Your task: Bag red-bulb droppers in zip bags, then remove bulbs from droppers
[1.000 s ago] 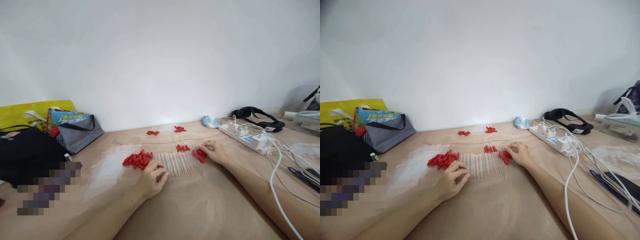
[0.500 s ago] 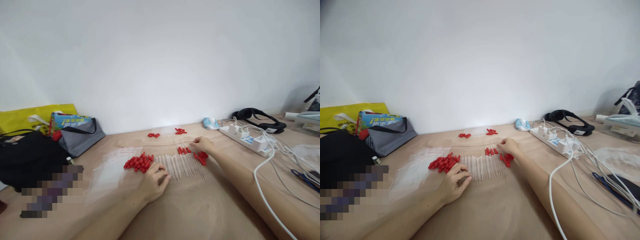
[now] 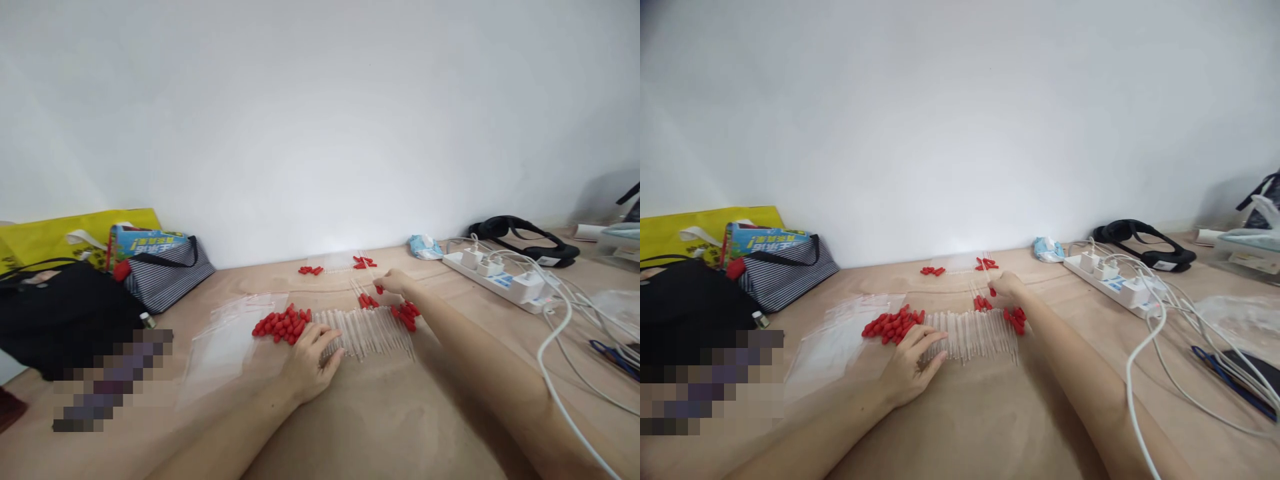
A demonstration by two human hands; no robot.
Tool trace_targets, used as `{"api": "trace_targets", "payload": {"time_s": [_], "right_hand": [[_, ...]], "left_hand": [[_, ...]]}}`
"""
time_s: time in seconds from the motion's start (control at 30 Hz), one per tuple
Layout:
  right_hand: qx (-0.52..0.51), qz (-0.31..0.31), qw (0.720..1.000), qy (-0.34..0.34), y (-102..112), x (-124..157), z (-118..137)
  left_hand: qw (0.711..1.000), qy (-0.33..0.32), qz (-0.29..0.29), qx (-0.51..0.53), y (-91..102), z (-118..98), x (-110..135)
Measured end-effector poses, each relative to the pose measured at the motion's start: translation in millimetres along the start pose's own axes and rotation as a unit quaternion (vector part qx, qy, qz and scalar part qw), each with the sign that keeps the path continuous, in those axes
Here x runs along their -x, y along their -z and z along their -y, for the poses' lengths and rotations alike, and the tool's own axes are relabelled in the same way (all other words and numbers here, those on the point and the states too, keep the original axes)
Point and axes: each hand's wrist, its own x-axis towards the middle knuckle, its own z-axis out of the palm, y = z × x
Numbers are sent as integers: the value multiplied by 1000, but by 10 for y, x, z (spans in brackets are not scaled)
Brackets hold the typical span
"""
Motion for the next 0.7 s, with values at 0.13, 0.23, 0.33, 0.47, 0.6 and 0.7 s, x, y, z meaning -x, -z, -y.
{"api": "trace_targets", "payload": {"time_s": [0.13, 0.23, 0.33, 0.47, 0.6, 0.7], "right_hand": [[-129, -3, 989, 77, -21, 219, 113], [-216, -7, 968, 124, -153, 473, 176], [-398, 44, 896, 191, -328, 751, 197], [-500, 127, 841, 163, -510, 1034, 240], [-493, 128, 846, 158, -568, 1144, 285], [-445, 92, 877, 158, -543, 1146, 227]], "left_hand": [[1000, 13, -5, -12, 0, 9, -10], [1000, 23, -11, -16, 6, 16, -18], [999, 27, -19, -17, 15, 17, -25], [1000, 10, -22, -10, 14, 6, -34], [998, -18, -57, 5, -3, 5, -35], [997, -37, -72, -7, -5, 30, -23]]}}
